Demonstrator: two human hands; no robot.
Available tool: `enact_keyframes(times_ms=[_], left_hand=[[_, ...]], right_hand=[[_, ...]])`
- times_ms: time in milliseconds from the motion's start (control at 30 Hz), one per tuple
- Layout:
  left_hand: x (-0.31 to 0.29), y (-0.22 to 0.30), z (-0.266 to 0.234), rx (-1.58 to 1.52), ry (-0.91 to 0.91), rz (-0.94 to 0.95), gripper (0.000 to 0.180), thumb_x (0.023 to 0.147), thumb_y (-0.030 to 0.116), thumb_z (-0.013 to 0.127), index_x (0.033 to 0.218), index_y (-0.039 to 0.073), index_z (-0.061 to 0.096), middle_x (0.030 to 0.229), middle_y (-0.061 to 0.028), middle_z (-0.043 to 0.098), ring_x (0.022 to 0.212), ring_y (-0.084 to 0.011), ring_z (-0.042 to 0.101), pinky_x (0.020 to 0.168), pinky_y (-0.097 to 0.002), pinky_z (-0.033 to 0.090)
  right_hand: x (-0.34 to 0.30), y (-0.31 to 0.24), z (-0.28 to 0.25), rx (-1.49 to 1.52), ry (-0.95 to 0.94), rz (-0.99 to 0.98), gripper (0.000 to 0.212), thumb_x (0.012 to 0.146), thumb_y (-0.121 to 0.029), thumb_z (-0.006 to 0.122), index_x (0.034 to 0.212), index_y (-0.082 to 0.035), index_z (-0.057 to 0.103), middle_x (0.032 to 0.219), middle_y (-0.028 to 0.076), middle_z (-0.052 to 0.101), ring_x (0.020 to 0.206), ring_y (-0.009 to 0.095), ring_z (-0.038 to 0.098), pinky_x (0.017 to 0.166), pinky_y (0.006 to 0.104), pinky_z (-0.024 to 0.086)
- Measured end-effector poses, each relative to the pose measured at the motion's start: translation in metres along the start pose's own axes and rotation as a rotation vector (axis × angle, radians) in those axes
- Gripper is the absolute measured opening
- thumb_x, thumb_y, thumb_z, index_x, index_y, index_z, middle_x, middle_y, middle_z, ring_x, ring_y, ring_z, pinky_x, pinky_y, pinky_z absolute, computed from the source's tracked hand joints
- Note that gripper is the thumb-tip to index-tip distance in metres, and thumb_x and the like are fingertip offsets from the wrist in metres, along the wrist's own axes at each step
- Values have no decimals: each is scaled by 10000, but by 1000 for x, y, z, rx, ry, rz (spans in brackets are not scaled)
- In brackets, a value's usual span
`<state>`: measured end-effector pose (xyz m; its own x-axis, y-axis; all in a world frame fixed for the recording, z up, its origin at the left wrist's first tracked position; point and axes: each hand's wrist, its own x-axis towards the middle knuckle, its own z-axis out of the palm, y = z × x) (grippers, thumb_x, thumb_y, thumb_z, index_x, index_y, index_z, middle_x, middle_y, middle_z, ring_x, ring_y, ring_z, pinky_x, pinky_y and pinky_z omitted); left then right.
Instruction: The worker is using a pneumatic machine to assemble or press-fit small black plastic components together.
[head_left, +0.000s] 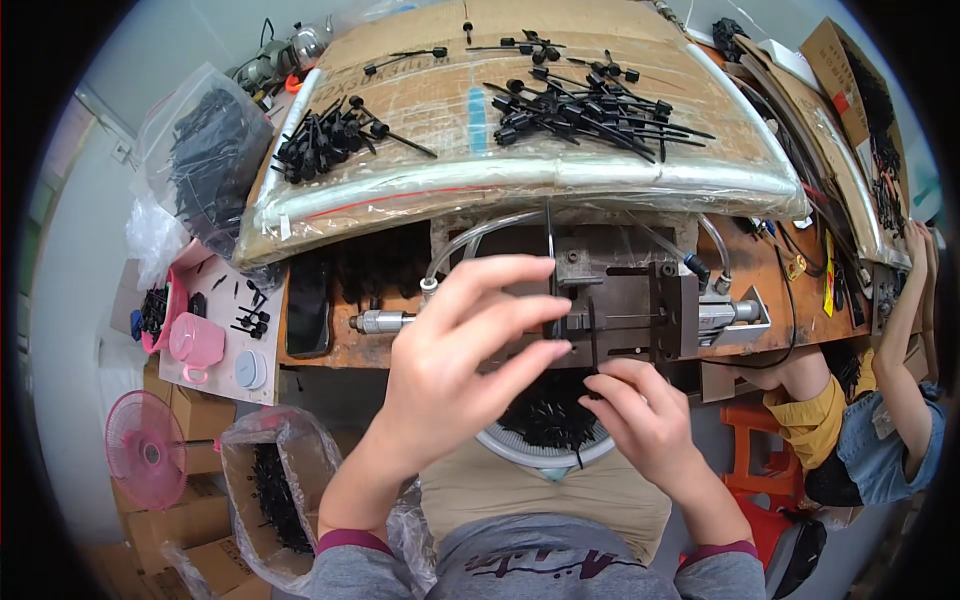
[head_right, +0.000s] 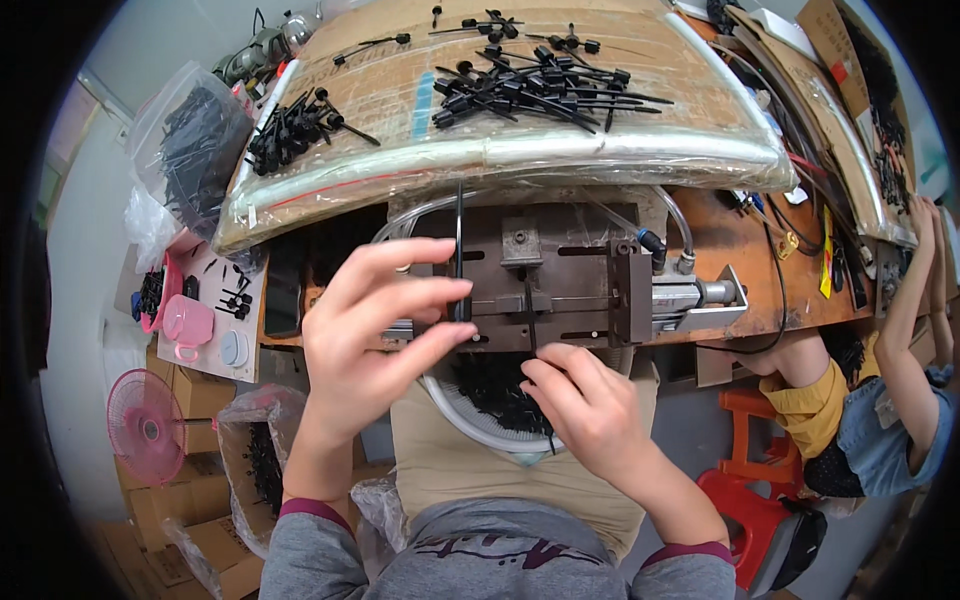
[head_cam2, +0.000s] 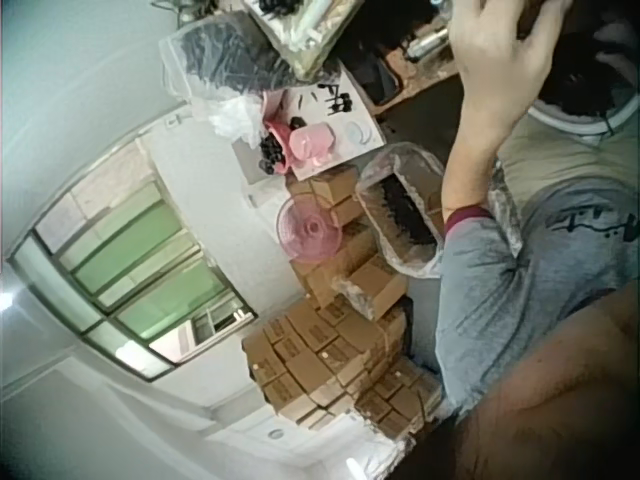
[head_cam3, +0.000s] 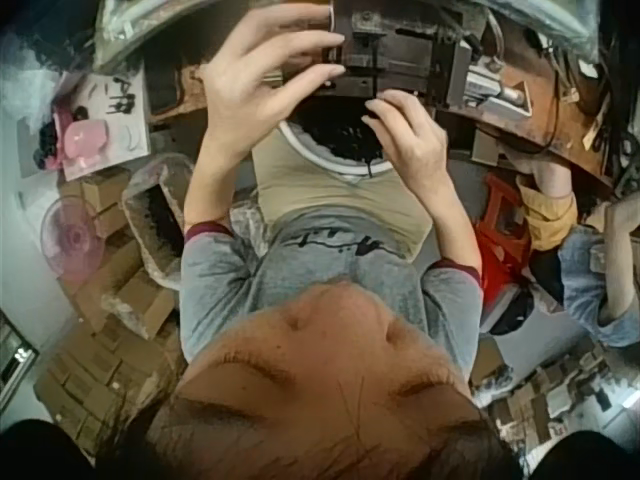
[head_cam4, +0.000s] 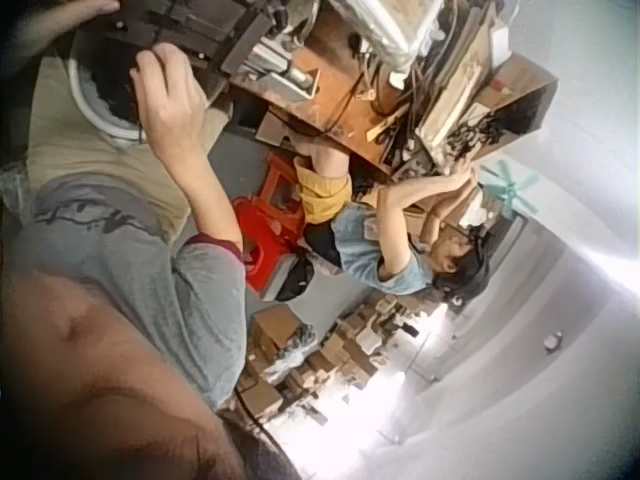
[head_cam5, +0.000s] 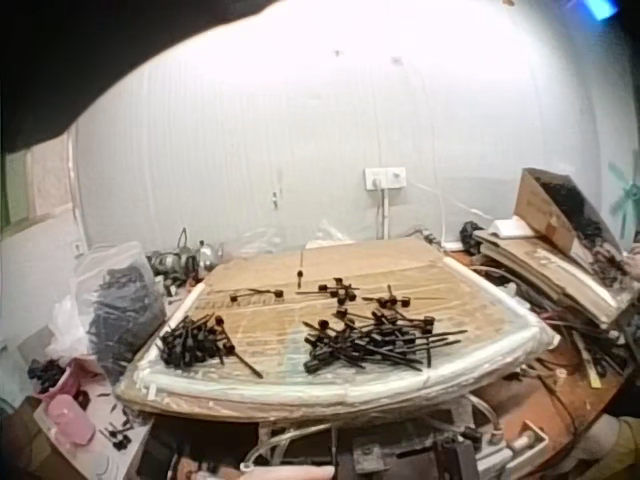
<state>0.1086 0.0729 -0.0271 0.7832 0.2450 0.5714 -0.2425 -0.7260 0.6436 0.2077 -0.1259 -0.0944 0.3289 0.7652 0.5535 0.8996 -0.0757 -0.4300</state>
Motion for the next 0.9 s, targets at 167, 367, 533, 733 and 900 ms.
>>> enact_keyframes(times_ms=[167,367,533,733,900], left_hand=[[-27,4,8,19,54,-4,343,661,-11,836,987,26,734,1153,-140,639,808,-144,670,673,-254,564],[-47,7,16,-20,62,-35,316,682,15,826,986,26,739,1151,-123,649,760,-147,682,653,-263,561],[-60,0,25,-87,62,-56,314,695,-42,799,1000,3,737,1187,-154,626,791,-157,687,687,-266,572],[-71,-3,30,-89,52,-32,318,695,-63,787,1004,-10,733,1203,-181,619,816,-182,699,695,-280,577],[-75,1,32,14,50,38,333,641,-43,818,961,-5,737,1184,-193,635,793,-197,709,684,-293,577]], right_hand=[[1,-3,20,-128,-38,20,223,758,-44,705,956,25,630,1207,216,628,835,262,682,744,345,560],[8,0,22,-276,-66,-2,216,726,-61,697,925,5,643,1203,189,658,670,201,657,651,295,532],[9,0,21,-297,-106,16,242,719,-86,770,917,-27,645,1204,145,672,586,177,616,579,279,502],[15,-5,16,-357,-146,-34,210,704,-53,652,902,17,663,1178,225,666,506,98,567,521,235,439],[18,-8,14,-404,-162,-45,190,726,-75,658,894,12,659,1171,222,670,507,101,567,510,240,441]])
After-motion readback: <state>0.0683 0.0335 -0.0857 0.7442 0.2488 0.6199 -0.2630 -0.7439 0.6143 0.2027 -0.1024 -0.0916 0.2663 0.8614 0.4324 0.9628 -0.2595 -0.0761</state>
